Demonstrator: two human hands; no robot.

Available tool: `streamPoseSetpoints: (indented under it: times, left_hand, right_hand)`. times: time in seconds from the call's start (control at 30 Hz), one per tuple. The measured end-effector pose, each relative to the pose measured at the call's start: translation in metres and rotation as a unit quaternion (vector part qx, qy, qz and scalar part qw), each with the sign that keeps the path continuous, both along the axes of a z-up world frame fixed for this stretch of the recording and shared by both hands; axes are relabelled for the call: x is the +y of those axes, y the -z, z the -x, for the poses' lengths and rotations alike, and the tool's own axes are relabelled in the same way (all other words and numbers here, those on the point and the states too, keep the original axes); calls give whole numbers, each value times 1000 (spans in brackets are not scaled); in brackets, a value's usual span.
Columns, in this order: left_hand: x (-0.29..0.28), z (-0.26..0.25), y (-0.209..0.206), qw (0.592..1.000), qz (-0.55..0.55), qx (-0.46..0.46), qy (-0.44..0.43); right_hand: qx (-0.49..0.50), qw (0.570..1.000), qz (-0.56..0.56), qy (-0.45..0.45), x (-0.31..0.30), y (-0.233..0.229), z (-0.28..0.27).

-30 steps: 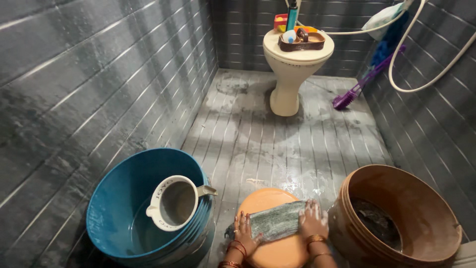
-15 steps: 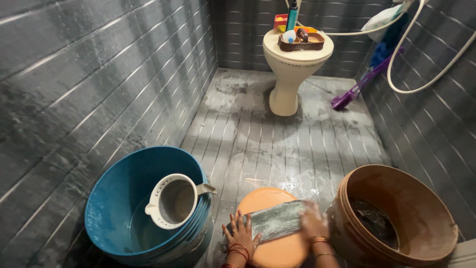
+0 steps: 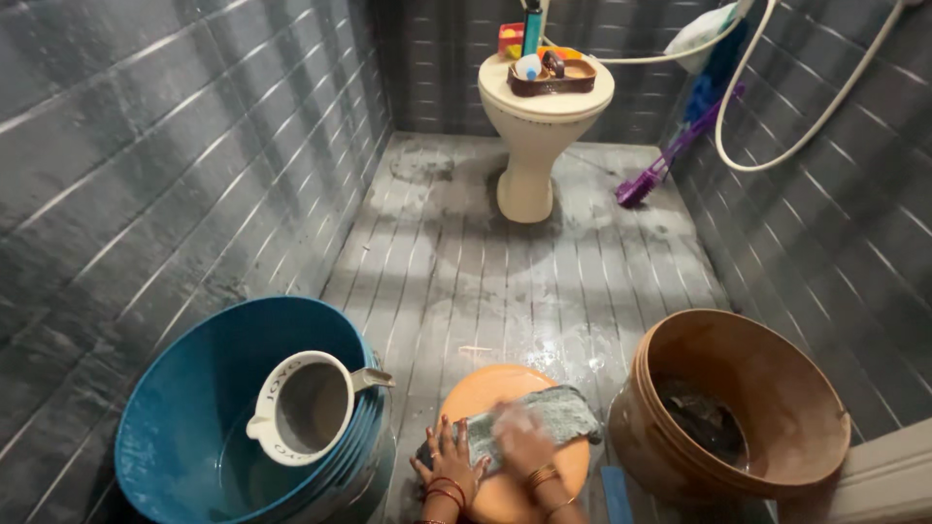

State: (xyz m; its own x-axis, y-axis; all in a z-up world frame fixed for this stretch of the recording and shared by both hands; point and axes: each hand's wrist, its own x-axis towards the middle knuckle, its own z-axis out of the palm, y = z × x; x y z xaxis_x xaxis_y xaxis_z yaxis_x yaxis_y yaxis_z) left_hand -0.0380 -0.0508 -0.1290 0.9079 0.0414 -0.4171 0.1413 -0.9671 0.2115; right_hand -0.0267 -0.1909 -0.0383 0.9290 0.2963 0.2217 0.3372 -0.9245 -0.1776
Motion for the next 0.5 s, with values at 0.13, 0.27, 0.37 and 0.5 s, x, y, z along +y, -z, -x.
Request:
streamPoseSetpoints:
  times: [0.13,0.27,0.37,0.5]
  left_hand:
    - [1,-4,9,1000,5,26,3]
    - [-4,0,10,1000,0,15,5]
    - [-2,-7,8,1000,2,14,-3]
    - [1,-5,14,999,24,-33,-18]
  right_hand:
    - [-10,992,0,122,-80,3,-13]
    - [30,965,31,258,-107,4,-2]
    - [18,980,33,196,-45,0,8]
    - [-37,998,-42,-18,46,-17,29]
